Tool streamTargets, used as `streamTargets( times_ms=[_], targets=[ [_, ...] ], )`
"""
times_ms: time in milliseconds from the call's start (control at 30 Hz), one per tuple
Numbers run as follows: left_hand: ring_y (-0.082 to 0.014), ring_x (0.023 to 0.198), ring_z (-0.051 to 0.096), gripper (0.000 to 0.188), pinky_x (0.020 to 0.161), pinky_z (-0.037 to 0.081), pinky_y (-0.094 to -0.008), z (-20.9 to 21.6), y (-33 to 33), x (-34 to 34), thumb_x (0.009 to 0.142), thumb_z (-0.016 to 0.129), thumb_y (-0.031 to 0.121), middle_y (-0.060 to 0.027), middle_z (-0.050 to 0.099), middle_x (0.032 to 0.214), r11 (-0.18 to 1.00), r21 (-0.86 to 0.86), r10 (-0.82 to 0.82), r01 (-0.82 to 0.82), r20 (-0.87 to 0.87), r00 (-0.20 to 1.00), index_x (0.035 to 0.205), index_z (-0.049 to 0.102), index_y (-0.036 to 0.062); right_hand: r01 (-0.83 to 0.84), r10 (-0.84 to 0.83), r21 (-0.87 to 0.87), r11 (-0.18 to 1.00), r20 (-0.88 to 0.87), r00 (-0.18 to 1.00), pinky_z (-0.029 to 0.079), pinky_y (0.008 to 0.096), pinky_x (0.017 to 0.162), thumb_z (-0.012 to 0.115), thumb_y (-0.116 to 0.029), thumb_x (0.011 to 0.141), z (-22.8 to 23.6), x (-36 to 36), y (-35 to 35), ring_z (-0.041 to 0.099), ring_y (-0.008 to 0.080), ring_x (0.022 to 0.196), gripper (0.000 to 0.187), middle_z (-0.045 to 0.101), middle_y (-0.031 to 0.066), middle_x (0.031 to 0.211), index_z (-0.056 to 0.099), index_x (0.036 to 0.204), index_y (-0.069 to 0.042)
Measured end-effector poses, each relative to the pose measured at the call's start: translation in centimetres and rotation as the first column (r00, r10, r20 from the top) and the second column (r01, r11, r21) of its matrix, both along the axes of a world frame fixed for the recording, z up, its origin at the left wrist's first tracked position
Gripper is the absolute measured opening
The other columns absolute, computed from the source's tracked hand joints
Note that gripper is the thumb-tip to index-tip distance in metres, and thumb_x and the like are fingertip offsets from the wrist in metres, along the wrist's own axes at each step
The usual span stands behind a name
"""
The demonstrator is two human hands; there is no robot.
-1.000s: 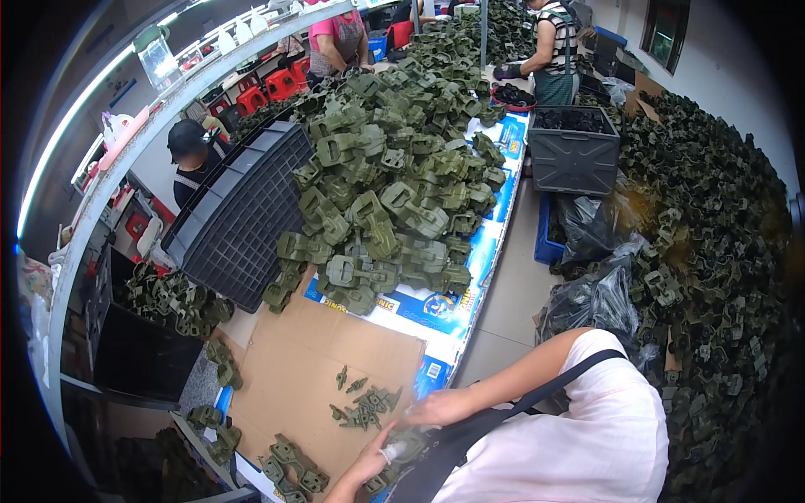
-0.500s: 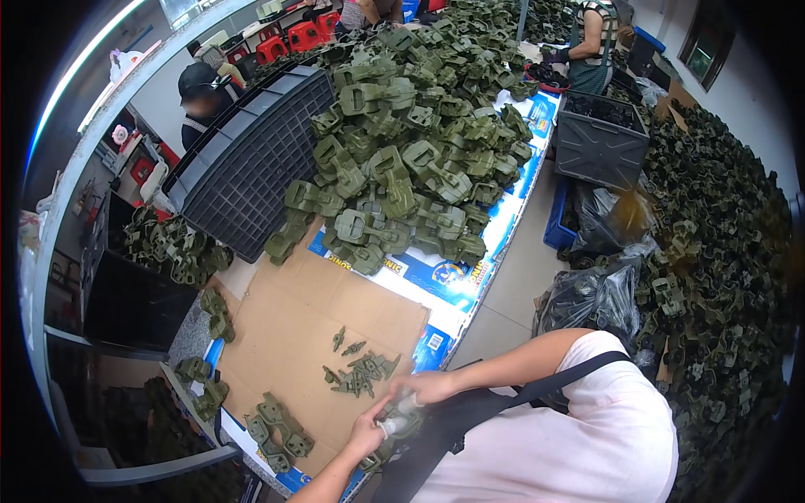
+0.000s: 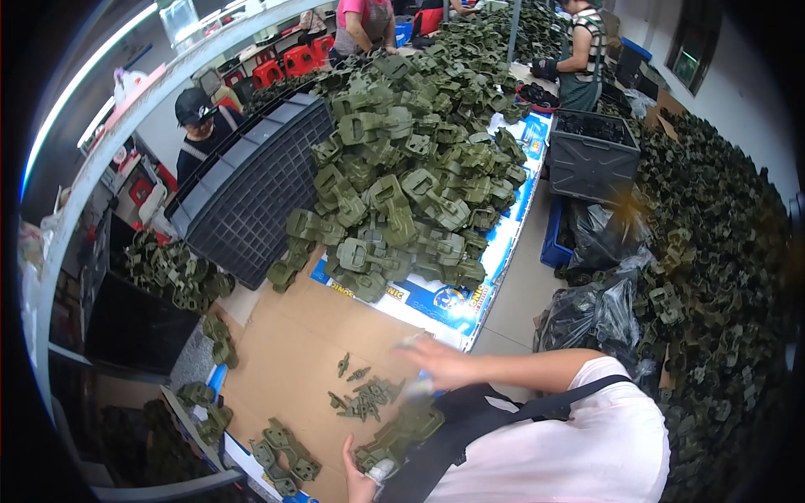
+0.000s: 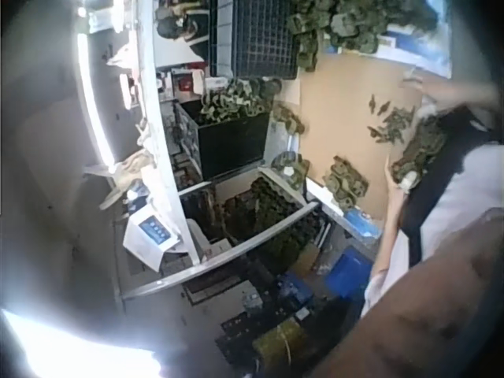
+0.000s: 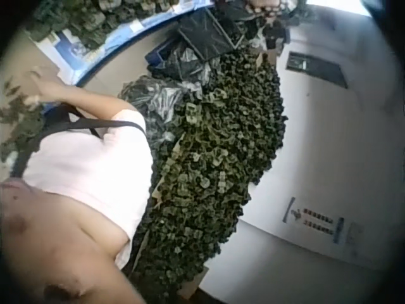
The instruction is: The person assembles green tactical pouches by hand, inserting small plastic clips into the pouches and placing the finished units into a blue bin. The person works at a table covered with cardboard and piles of gear components.
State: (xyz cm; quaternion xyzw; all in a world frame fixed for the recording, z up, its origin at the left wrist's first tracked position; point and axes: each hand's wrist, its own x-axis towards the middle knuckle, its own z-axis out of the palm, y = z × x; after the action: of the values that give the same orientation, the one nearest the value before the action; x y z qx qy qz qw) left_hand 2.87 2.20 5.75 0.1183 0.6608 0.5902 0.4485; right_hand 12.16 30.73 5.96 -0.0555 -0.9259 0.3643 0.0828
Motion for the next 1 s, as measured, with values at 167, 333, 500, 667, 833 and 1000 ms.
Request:
streamTargets(
  times_ms=[167, 333, 500, 667, 833, 1000],
  targets=[
    [-0.0187, 0.106, 0.050, 0.084, 0.085, 0.043, -0.0279, -2.3, -0.8, 2.1, 0.063, 0.073, -0.002, -0.0123, 0.048, 0.119, 0.999, 0.022, 0.039, -0.034, -0.295, 0.955, 0.134, 0.028, 0.0042, -0.493, 0.495, -0.072, 0.867, 0.026, 0.868, 0.044, 0.0404, 0.078, 0.063, -0.028, 0.072, -0.9, -3.2, -10.5, 0.053, 0.0345, 0.092, 0.066, 0.051, 0.0192, 0.095, 0.034, 0.127, -0.006],
    [-0.0193, 0.108, 0.049, 0.084, 0.087, 0.043, -0.0286, -2.1, -2.0, 2.6, 0.063, 0.073, -0.002, -0.0141, 0.048, 0.119, 0.996, 0.012, 0.083, -0.084, -0.329, 0.941, 0.134, 0.027, 0.0006, -0.610, 0.621, -0.135, 0.781, 0.053, 0.782, 0.044, 0.0407, 0.076, 0.062, -0.013, 0.067, -1.2, -4.8, -12.1, 0.053, 0.0352, 0.092, 0.063, 0.054, 0.0189, 0.092, 0.034, 0.124, -0.005],
    [-0.0198, 0.109, 0.048, 0.082, 0.090, 0.041, -0.0293, 0.3, -1.2, 1.7, 0.063, 0.072, -0.001, -0.0168, 0.047, 0.122, 0.999, 0.047, 0.004, 0.009, -0.283, 0.959, 0.133, 0.028, -0.0050, -0.715, 0.775, -0.375, 0.590, 0.014, 0.632, 0.043, 0.0396, 0.079, 0.062, -0.010, 0.070, -0.9, -7.2, -9.0, 0.052, 0.0350, 0.097, 0.070, 0.054, 0.0205, 0.107, 0.030, 0.131, -0.004],
    [-0.0202, 0.110, 0.048, 0.076, 0.093, 0.038, -0.0300, -1.0, -1.4, 1.0, 0.065, 0.071, -0.001, -0.0171, 0.046, 0.123, 1.000, -0.005, -0.012, 0.011, -0.200, 0.980, 0.131, 0.033, -0.0052, -0.732, 0.790, -0.392, 0.557, -0.022, 0.612, 0.043, 0.0391, 0.081, 0.061, -0.007, 0.071, -3.1, -8.1, -8.7, 0.053, 0.0342, 0.096, 0.069, 0.056, 0.0187, 0.108, 0.032, 0.133, -0.007],
    [-0.0276, 0.118, 0.041, 0.095, 0.098, 0.034, -0.0442, -4.6, -1.6, -1.9, 0.075, 0.066, 0.020, -0.0168, 0.051, 0.114, 0.971, 0.194, 0.228, -0.140, -0.564, 0.794, 0.141, -0.001, 0.0066, -0.526, 0.579, -0.484, 0.699, -0.048, 0.814, 0.043, 0.0391, 0.084, 0.062, -0.009, 0.074, -1.7, -9.4, -7.4, 0.054, 0.0312, 0.099, 0.074, 0.054, 0.0182, 0.112, 0.025, 0.138, -0.013],
    [-0.0227, 0.099, 0.048, 0.080, 0.086, 0.040, -0.0370, -3.4, 3.0, -3.4, 0.077, 0.060, 0.013, -0.0138, 0.055, 0.103, 0.781, 0.422, 0.570, -0.460, -0.182, 0.801, 0.139, 0.011, 0.0040, -0.248, 0.251, -0.706, 0.663, -0.102, 0.963, 0.040, 0.0363, 0.087, 0.062, -0.010, 0.078, -0.3, -9.3, -8.8, 0.046, 0.0287, 0.109, 0.079, 0.047, 0.0158, 0.113, 0.015, 0.141, -0.014]
  ],
)
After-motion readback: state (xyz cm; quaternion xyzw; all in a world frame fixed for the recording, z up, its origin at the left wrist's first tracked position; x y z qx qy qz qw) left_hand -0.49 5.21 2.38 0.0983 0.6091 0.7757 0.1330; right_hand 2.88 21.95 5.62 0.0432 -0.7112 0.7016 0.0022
